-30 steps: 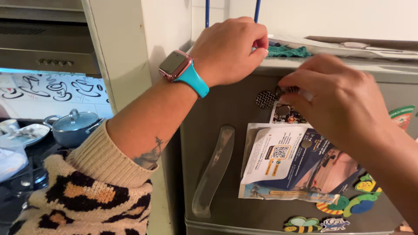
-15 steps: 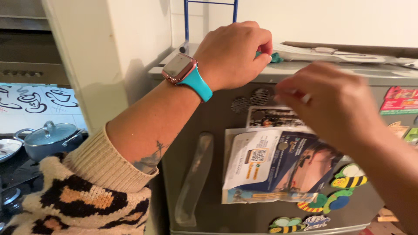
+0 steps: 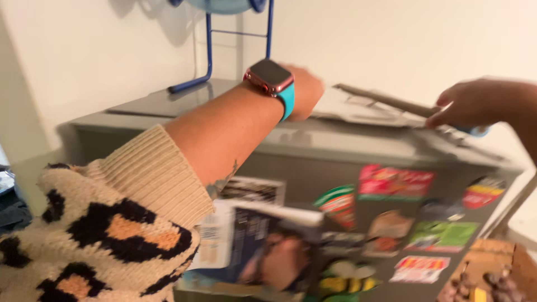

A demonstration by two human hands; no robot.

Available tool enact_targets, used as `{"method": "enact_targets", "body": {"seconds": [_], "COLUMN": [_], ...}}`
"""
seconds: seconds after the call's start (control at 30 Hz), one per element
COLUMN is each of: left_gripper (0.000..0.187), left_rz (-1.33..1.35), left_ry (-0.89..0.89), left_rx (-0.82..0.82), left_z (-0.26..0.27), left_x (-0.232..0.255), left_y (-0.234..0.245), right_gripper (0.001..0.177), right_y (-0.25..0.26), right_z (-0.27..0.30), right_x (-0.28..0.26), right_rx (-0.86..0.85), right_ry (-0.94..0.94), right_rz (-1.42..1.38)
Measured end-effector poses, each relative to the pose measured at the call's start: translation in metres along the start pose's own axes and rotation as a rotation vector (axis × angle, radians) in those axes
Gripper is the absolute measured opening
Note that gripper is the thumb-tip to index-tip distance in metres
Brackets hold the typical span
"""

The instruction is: The person wipes the top and side of a refrigerator using a cloth and a green scouring pad, after moving items from the top of the appliance and wiping a white tray.

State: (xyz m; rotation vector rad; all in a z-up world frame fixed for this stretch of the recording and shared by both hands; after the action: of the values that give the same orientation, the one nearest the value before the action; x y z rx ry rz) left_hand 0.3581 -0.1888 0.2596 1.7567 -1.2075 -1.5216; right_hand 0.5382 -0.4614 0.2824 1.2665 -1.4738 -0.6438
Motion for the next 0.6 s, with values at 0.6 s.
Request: {"method": "enact_targets", "body": {"seconds": [0.6], "left_gripper": [0.022], "left_rz": [-0.117], "left_ry": [-0.027], "left_rx": [0.133], "left_z": [-0.005], "left_x": [0.069], "left_y": [0.045], "right_gripper": [0.033], "right_y": [-0.056], "right_z": [0.014], "right_x": [0.095], "right_rx": [0.02], "right_ry": [0.15], "right_rz": [-0.15]}}
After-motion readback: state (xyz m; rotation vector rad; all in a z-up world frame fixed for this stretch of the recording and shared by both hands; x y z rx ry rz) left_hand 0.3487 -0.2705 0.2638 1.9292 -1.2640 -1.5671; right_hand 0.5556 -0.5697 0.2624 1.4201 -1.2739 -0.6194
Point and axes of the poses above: each hand's wrist, its own z-axis away from the middle knuckle, its own y-axis out of the back of the hand, x = y × z, the point moved 5 cm from there along -z, towards the middle knuckle, and after that the axes turned 6 degrees about -y, right-handed, at the moved point
